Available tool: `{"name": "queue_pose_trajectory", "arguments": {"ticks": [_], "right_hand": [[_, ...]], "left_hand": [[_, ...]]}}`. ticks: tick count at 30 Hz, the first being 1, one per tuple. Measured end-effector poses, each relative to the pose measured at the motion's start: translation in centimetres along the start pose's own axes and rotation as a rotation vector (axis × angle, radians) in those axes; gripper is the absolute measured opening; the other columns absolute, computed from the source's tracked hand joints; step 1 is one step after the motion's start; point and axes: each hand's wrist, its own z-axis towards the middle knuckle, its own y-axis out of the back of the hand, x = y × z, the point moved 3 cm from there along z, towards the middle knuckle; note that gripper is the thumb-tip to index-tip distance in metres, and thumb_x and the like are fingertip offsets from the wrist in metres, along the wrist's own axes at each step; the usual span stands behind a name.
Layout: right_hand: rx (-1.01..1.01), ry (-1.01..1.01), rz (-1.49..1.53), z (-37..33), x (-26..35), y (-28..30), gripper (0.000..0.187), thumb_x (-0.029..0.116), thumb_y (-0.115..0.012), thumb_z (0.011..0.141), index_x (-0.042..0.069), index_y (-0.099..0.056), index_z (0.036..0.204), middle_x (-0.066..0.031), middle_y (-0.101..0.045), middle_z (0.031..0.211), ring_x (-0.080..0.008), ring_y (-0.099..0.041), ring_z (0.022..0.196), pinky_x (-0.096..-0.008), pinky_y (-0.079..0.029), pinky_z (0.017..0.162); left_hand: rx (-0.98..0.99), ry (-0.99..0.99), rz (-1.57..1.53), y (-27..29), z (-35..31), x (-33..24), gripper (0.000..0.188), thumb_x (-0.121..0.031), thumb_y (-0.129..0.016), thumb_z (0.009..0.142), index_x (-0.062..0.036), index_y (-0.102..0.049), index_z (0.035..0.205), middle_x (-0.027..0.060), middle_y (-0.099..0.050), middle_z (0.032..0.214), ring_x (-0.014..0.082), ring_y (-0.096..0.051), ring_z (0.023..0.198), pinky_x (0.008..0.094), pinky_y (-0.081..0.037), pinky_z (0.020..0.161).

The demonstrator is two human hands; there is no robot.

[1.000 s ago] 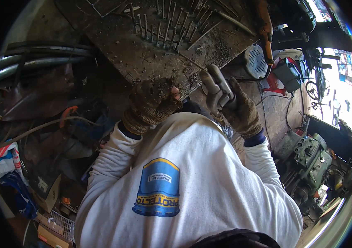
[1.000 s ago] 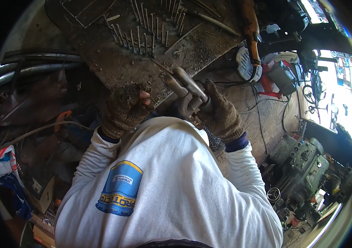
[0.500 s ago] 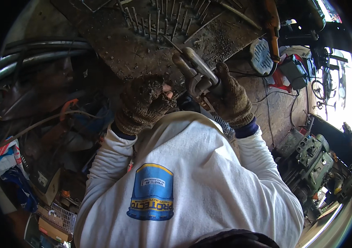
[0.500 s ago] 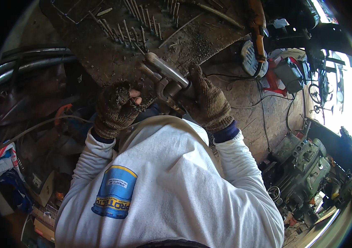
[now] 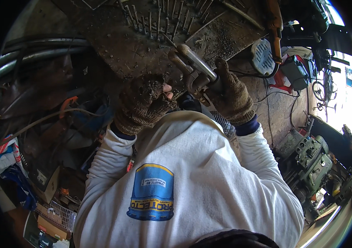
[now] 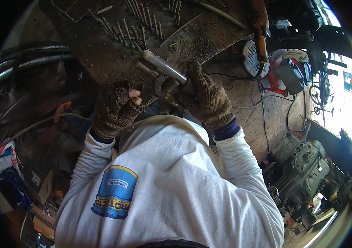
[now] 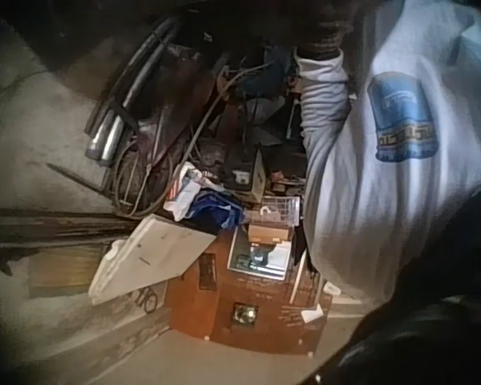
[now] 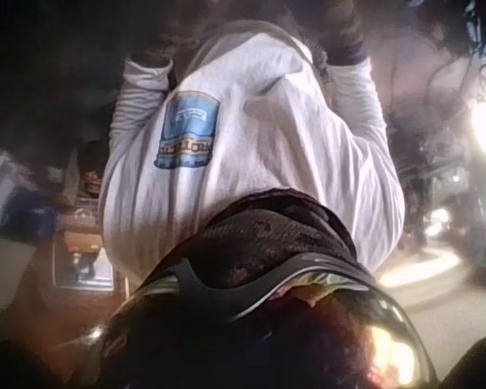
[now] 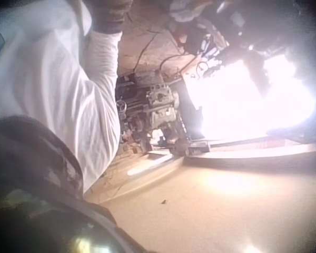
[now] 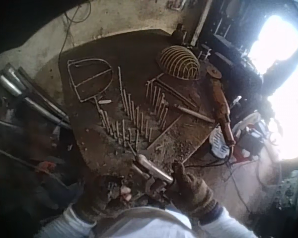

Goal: The person performs arc welding on metal rods and frames using a welding electrode holder, applying heat to join various metal components on a workbench.

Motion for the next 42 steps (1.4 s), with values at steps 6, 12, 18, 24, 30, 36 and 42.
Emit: {"name": "queue_pose_trajectory", "arguments": {"ticks": [6,12,18,24,30,36,42], "right_hand": [[0.029,-0.06,0.003,0.0,-0.2,-0.3,0.077,0.029,-0.08,0.086,0.001,-0.041,0.145,-0.0189,-0.071,0.1,-0.0345,-0.074,0.084,-0.041,-0.06,0.07],[0.076,-0.048,-0.016,-0.1,-0.3,-0.4,0.09,0.009,-0.076,0.083,-0.001,-0.026,0.157,-0.0199,-0.071,0.103,-0.0355,-0.074,0.09,-0.0409,-0.06,0.077],[0.034,0.065,-0.092,0.5,-0.4,-0.8,0.076,0.032,-0.076,0.087,0.007,-0.041,0.15,-0.0175,-0.069,0.114,-0.0317,-0.073,0.087,-0.0389,-0.061,0.069],[0.066,0.106,-0.14,1.3,1.1,-0.8,0.07,0.031,-0.072,0.088,0.028,-0.044,0.151,-0.0094,-0.066,0.126,-0.0309,-0.07,0.097,-0.0393,-0.061,0.078],[-0.043,0.263,-0.224,1.7,1.7,-0.4,0.08,0.033,-0.078,0.085,0.01,-0.038,0.151,-0.0116,-0.067,0.115,-0.0281,-0.069,0.087,-0.0369,-0.058,0.067],[-0.087,0.276,-0.181,0.1,0.5,-0.2,0.099,0.036,-0.083,0.081,-0.01,-0.029,0.151,-0.0138,-0.068,0.098,-0.0247,-0.069,0.072,-0.0339,-0.056,0.057],[-0.06,0.217,-0.138,0.0,0.2,-0.5,0.098,0.029,-0.083,0.08,-0.007,-0.028,0.153,-0.0132,-0.07,0.086,-0.0283,-0.072,0.073,-0.0357,-0.056,0.056]], "left_hand": [[0.03,-0.055,0.071,0.2,0.1,-0.4,0.026,-0.028,-0.074,0.088,-0.0202,-0.066,0.112,-0.0015,-0.067,0.112,0.0254,-0.063,0.105,0.0422,-0.052,0.088],[0.023,-0.057,0.034,0.2,-0.2,-0.2,0.031,-0.029,-0.074,0.089,-0.0179,-0.066,0.117,-0.0025,-0.067,0.113,0.0252,-0.062,0.107,0.0446,-0.05,0.091],[0.005,0.003,0.038,0.4,1.0,-0.8,0.024,-0.013,-0.073,0.085,-0.0107,-0.068,0.109,0.0043,-0.07,0.097,0.0269,-0.067,0.089,0.0413,-0.056,0.08],[-0.014,-0.045,0.045,0.5,1.1,-1.1,0.024,-0.015,-0.071,0.087,-0.0103,-0.07,0.111,0.0046,-0.07,0.103,0.0248,-0.068,0.094,0.0382,-0.057,0.083],[0.011,-0.026,-0.004,0.1,0.2,-0.7,0.021,-0.018,-0.066,0.094,-0.0098,-0.07,0.112,0.0032,-0.069,0.106,0.0205,-0.069,0.096,0.035,-0.058,0.081],[0.014,-0.092,-0.008,0.8,0.7,-1.2,0.027,-0.01,-0.075,0.083,-0.0097,-0.069,0.109,0.0069,-0.069,0.1,0.0263,-0.068,0.089,0.0417,-0.055,0.08],[0.054,-0.026,-0.132,1.3,0.6,-0.8,0.027,-0.01,-0.077,0.082,-0.0077,-0.067,0.108,0.0063,-0.07,0.1,0.0304,-0.067,0.097,0.0439,-0.053,0.086]]}}
